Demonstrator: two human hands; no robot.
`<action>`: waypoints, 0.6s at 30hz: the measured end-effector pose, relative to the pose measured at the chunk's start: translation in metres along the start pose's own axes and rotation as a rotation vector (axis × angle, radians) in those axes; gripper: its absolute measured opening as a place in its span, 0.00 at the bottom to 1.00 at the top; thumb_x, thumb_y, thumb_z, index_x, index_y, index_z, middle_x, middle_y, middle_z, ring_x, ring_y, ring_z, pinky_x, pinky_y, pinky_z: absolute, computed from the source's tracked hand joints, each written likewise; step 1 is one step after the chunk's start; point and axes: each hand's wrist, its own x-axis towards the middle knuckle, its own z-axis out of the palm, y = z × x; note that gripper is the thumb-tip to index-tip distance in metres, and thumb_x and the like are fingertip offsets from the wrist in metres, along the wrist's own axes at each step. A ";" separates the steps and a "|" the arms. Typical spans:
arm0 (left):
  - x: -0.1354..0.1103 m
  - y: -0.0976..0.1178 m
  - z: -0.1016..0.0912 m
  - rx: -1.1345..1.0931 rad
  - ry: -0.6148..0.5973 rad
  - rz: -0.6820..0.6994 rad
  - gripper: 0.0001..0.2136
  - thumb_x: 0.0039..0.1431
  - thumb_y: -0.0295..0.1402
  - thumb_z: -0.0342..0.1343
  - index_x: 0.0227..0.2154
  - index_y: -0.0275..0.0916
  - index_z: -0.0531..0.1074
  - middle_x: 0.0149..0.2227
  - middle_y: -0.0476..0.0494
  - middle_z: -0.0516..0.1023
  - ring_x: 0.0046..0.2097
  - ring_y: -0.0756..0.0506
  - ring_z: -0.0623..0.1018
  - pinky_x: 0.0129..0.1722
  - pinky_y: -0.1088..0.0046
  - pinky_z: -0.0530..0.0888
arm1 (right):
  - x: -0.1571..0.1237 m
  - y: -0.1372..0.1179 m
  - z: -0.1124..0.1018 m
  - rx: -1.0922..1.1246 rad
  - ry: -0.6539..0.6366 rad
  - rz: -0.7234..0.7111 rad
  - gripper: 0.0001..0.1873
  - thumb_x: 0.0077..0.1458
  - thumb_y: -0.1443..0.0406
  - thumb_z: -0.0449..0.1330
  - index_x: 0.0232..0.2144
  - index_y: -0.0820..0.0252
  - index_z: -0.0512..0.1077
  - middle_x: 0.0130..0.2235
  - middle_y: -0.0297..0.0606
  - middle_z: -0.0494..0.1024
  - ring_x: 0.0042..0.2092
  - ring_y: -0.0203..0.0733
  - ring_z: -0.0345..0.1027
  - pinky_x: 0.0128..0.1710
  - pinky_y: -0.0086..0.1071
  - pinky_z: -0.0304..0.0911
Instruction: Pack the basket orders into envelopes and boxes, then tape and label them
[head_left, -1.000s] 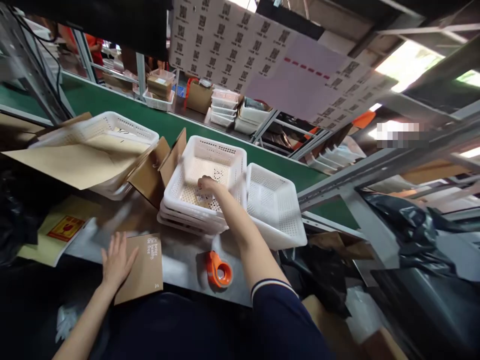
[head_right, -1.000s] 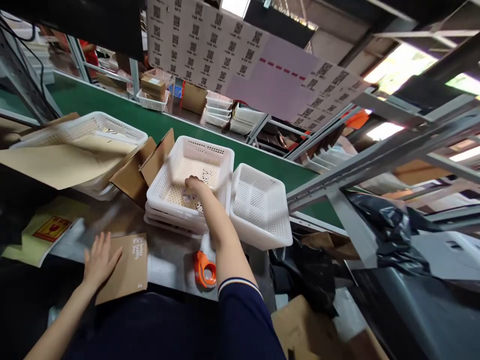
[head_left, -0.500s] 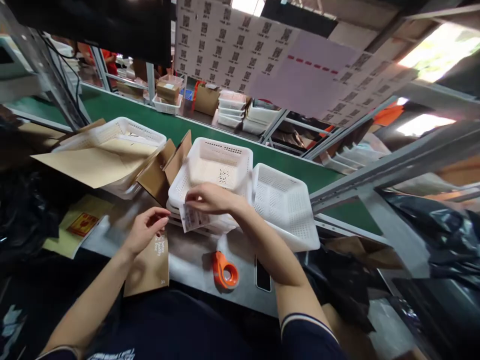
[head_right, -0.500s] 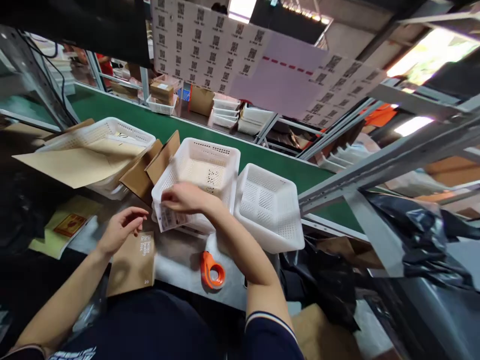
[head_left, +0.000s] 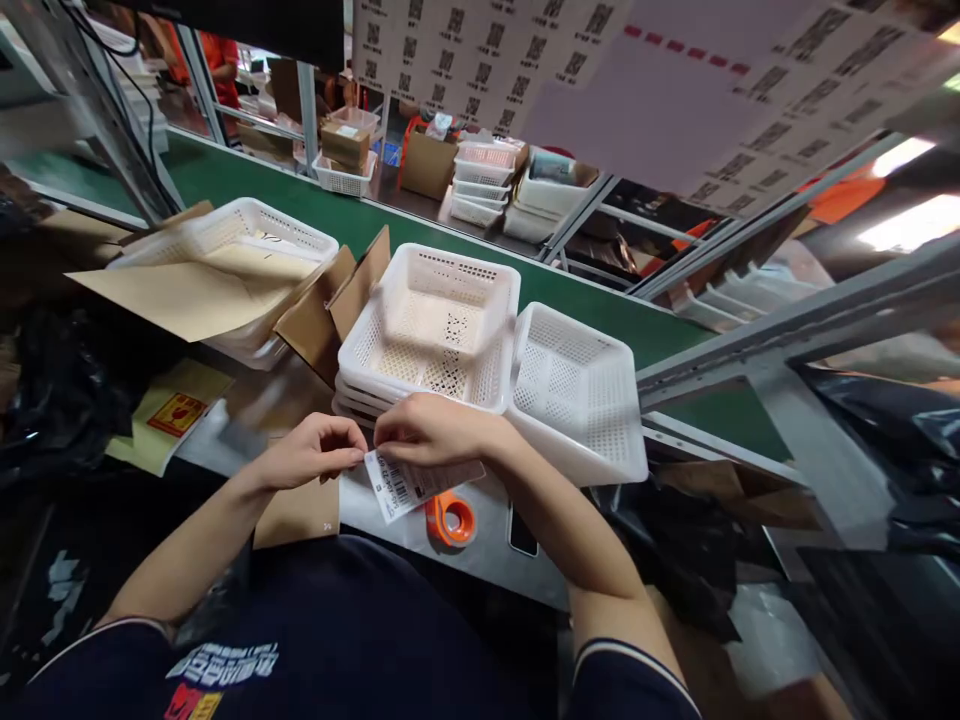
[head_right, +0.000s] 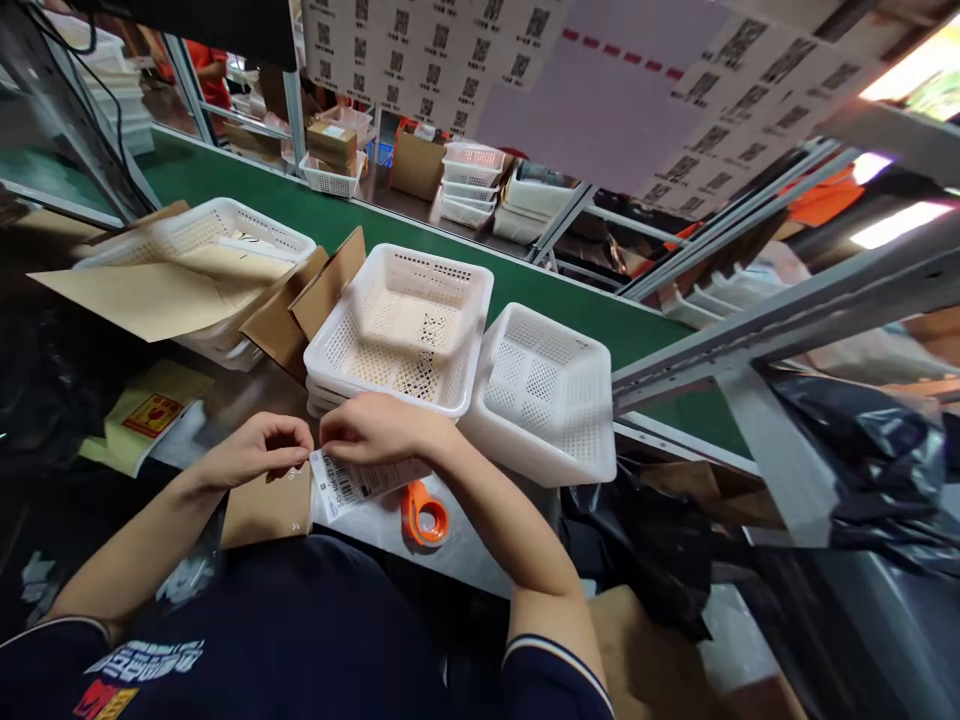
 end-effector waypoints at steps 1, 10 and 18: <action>-0.001 -0.002 0.000 -0.047 0.004 -0.007 0.15 0.54 0.44 0.69 0.28 0.36 0.76 0.21 0.52 0.70 0.21 0.54 0.67 0.18 0.82 0.65 | -0.001 0.001 0.006 -0.004 0.065 -0.040 0.09 0.65 0.66 0.60 0.44 0.60 0.79 0.39 0.37 0.83 0.38 0.39 0.75 0.40 0.30 0.66; -0.020 -0.063 0.005 -0.511 0.136 -0.209 0.18 0.44 0.40 0.72 0.28 0.36 0.70 0.19 0.56 0.67 0.16 0.59 0.58 0.14 0.85 0.52 | 0.010 0.016 0.124 -0.047 0.674 -0.308 0.12 0.69 0.65 0.59 0.52 0.52 0.76 0.51 0.43 0.82 0.56 0.45 0.73 0.57 0.44 0.71; -0.095 -0.182 0.033 -0.492 0.600 -0.540 0.12 0.48 0.38 0.62 0.24 0.39 0.65 0.19 0.57 0.62 0.18 0.56 0.56 0.17 0.82 0.47 | 0.075 0.050 0.204 0.288 0.616 0.223 0.05 0.54 0.69 0.69 0.29 0.56 0.76 0.44 0.40 0.82 0.49 0.47 0.75 0.53 0.43 0.69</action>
